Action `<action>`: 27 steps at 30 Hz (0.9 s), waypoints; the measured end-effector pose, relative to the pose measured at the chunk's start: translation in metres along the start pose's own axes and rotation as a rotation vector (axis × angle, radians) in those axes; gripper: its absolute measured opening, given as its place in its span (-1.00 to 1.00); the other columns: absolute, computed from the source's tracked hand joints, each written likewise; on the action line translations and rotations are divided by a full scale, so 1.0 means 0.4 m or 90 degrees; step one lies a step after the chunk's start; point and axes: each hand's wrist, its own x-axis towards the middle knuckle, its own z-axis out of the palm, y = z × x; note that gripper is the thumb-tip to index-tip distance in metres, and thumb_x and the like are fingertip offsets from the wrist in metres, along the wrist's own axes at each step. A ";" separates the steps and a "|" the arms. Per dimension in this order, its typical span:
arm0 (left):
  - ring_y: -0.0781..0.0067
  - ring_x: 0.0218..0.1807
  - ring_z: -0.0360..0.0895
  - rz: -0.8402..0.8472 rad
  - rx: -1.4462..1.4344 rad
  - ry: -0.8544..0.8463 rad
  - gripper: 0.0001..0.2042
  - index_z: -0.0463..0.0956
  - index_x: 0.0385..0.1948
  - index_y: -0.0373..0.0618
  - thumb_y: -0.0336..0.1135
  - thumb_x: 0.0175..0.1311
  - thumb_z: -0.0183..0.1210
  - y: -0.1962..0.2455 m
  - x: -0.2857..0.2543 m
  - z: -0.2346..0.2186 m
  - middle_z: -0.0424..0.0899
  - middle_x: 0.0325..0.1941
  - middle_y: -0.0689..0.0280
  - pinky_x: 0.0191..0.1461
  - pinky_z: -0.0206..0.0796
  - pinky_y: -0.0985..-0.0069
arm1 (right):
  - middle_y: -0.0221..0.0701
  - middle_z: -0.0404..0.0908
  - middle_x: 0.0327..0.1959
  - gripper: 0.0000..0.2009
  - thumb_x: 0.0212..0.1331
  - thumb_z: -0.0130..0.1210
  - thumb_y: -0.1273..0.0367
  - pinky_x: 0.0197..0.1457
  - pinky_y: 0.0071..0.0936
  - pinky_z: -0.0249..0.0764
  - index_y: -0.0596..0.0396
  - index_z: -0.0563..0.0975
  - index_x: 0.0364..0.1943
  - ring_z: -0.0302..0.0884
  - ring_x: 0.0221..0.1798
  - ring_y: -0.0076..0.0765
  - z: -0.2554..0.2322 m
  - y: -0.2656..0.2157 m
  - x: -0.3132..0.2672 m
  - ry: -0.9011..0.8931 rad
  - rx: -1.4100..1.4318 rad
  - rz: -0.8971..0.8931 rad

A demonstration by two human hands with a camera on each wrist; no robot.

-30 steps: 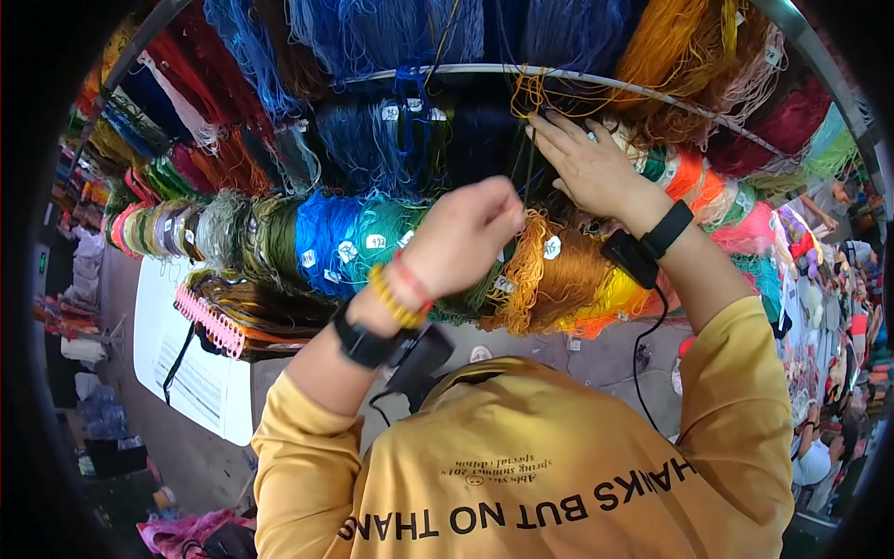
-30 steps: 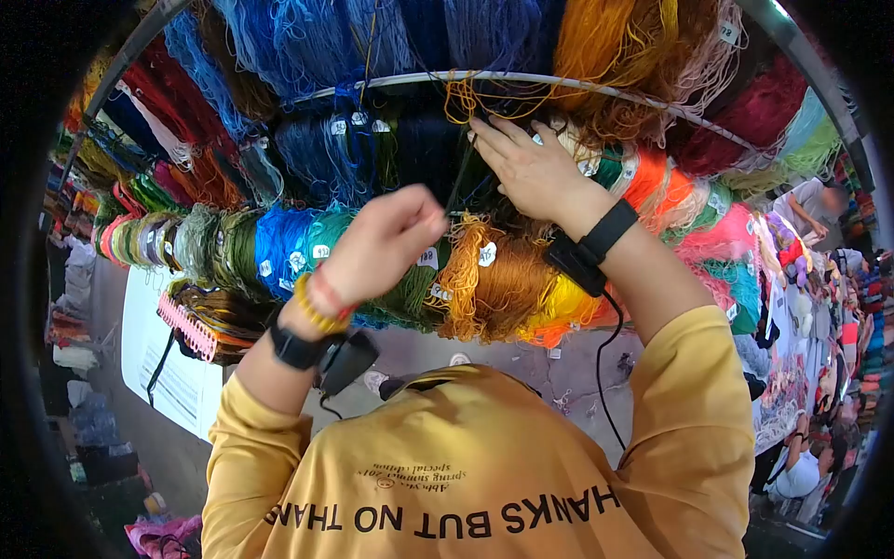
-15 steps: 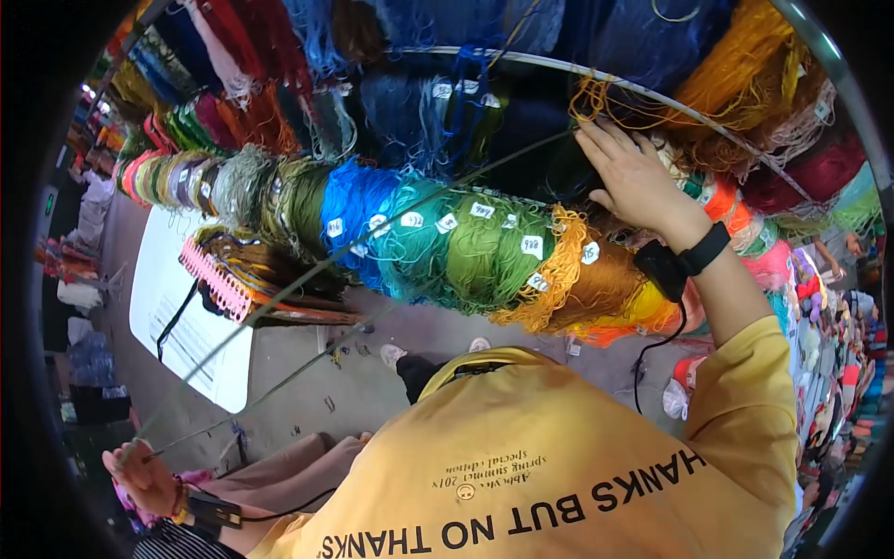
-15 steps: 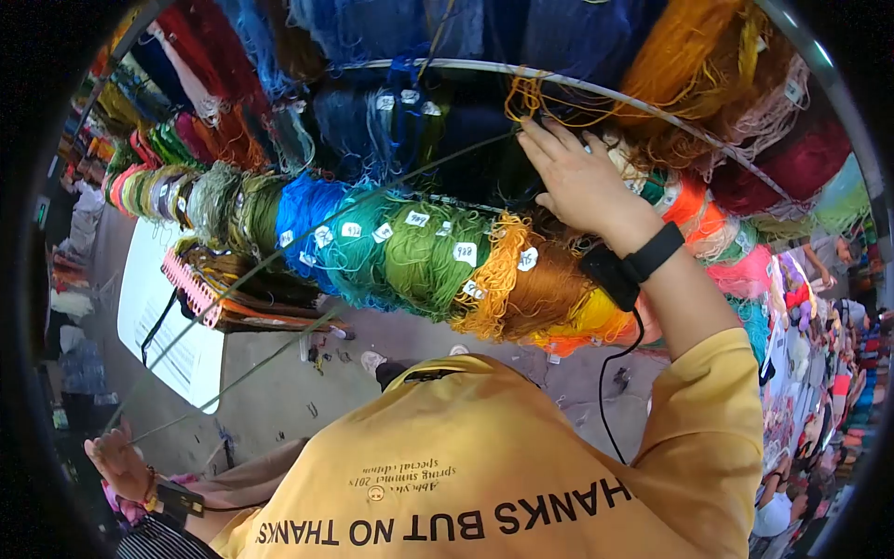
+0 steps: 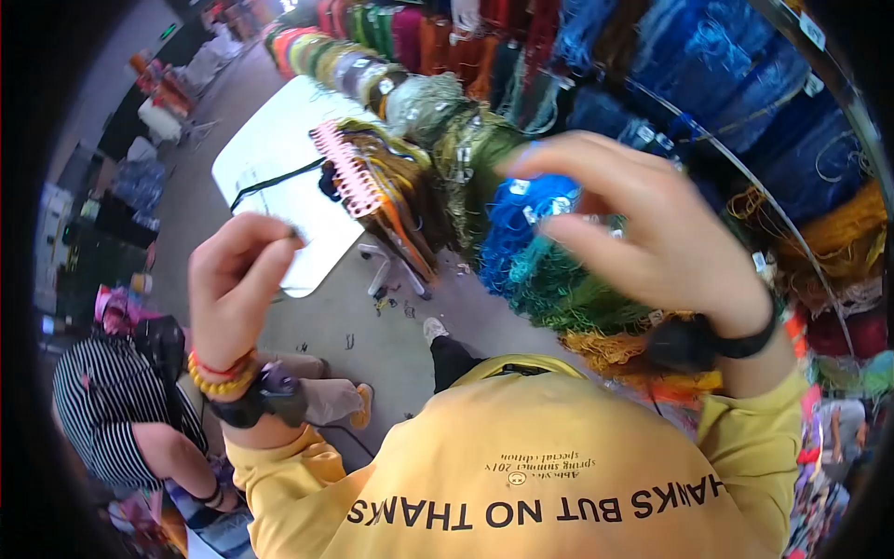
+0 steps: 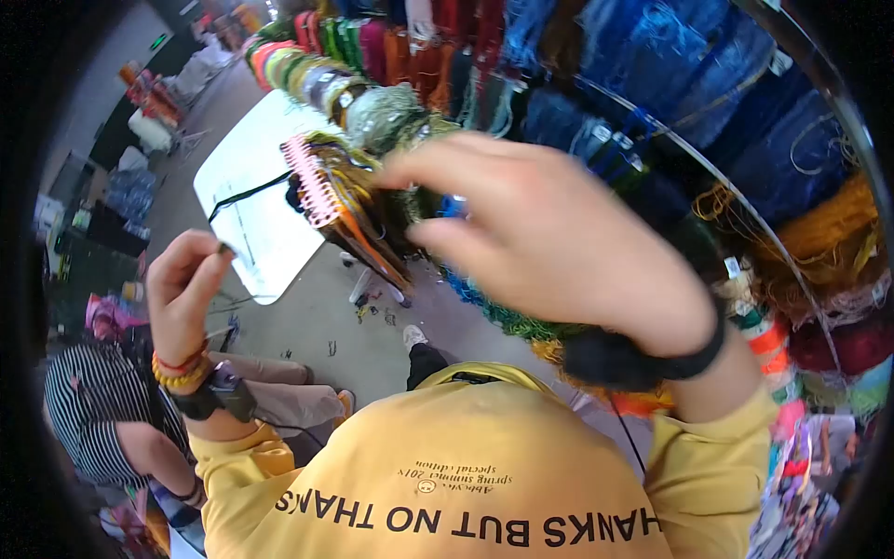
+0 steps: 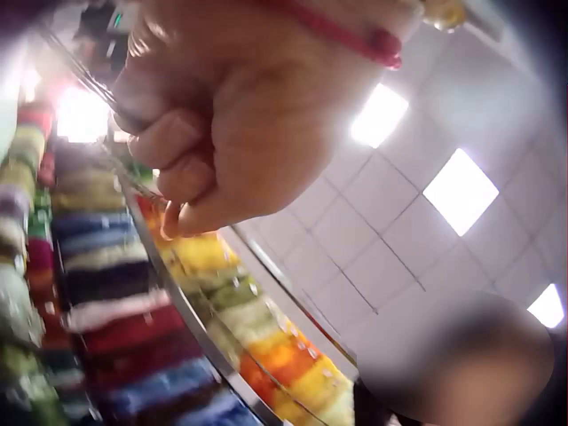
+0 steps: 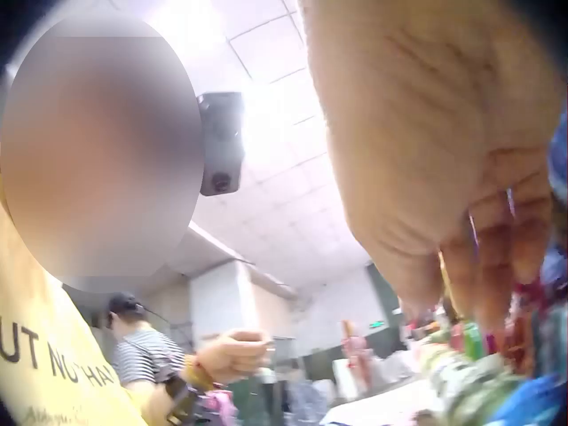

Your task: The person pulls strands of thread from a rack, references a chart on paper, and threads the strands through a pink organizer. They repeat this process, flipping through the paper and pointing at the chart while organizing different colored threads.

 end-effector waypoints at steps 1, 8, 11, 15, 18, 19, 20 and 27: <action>0.81 -0.43 0.27 0.022 -0.049 -0.028 -0.92 0.48 -0.33 -0.30 -0.47 0.25 0.12 0.016 0.006 0.023 0.46 -0.44 0.49 -0.41 0.08 0.80 | -0.17 0.57 -0.20 -0.63 0.06 0.09 0.40 -0.21 -0.32 0.47 0.18 0.41 -0.01 0.58 -0.25 -0.13 0.060 -0.009 0.044 -0.013 0.129 -0.018; 0.82 -0.37 0.32 0.038 -0.070 0.050 -0.89 0.49 -0.28 -0.28 -0.41 0.28 0.12 0.035 -0.051 -0.009 0.52 -0.37 0.47 -0.34 0.11 0.82 | -0.33 0.58 -0.44 -0.69 0.06 0.09 0.39 -0.32 -0.52 0.45 0.20 0.47 -0.09 0.54 -0.42 -0.45 0.246 -0.046 0.191 -0.242 0.504 0.076; 0.82 -0.34 0.33 0.007 -0.033 0.089 -0.88 0.50 -0.28 -0.24 -0.38 0.28 0.13 -0.009 -0.101 -0.046 0.53 -0.33 0.47 -0.31 0.09 0.84 | -0.20 0.59 -0.53 -0.79 0.00 0.08 0.32 -0.31 -0.38 0.45 0.19 0.59 -0.38 0.54 -0.46 -0.18 0.214 -0.043 0.202 -0.159 0.244 0.002; 0.83 -0.35 0.32 -0.026 -0.028 0.124 -0.87 0.51 -0.26 -0.24 -0.37 0.29 0.12 -0.082 -0.140 -0.038 0.54 -0.34 0.49 -0.32 0.09 0.85 | -0.53 0.46 -0.60 -0.87 0.12 0.13 0.42 -0.45 -0.63 0.34 0.22 0.51 -0.39 0.36 -0.53 -0.68 0.166 -0.031 0.215 -0.219 0.144 -0.033; 0.84 -0.34 0.34 -0.057 -0.074 0.126 -0.86 0.51 -0.25 -0.24 -0.37 0.29 0.13 -0.111 -0.155 -0.007 0.54 -0.36 0.50 -0.31 0.09 0.85 | -0.58 0.44 -0.57 -0.86 0.16 0.12 0.37 -0.45 -0.67 0.34 0.18 0.50 -0.40 0.36 -0.52 -0.71 0.158 -0.021 0.218 -0.243 0.173 -0.011; 0.85 -0.42 0.28 -0.053 -0.085 0.141 -0.87 0.52 -0.25 -0.22 -0.37 0.29 0.12 -0.134 -0.155 0.009 0.56 -0.35 0.50 -0.40 0.06 0.83 | -0.58 0.46 -0.55 -0.85 0.17 0.12 0.35 -0.46 -0.68 0.34 0.16 0.50 -0.40 0.36 -0.53 -0.71 0.163 -0.010 0.221 -0.245 0.181 -0.022; 0.85 -0.46 0.26 -0.077 -0.107 0.134 -0.87 0.52 -0.25 -0.21 -0.36 0.29 0.12 -0.142 -0.156 0.022 0.56 -0.36 0.49 -0.44 0.04 0.81 | -0.57 0.47 -0.54 -0.84 0.18 0.12 0.33 -0.46 -0.68 0.35 0.16 0.51 -0.38 0.37 -0.53 -0.71 0.169 -0.005 0.219 -0.252 0.220 0.006; 0.80 -0.52 0.31 -0.294 -0.280 0.009 -0.85 0.55 -0.31 -0.16 -0.28 0.25 0.15 -0.239 -0.167 0.131 0.51 -0.49 0.52 -0.46 0.17 0.74 | -0.44 0.56 -0.49 -0.76 0.27 0.04 0.26 -0.50 -0.70 0.39 0.19 0.56 -0.27 0.48 -0.54 -0.65 0.304 0.026 0.191 -0.318 0.881 0.192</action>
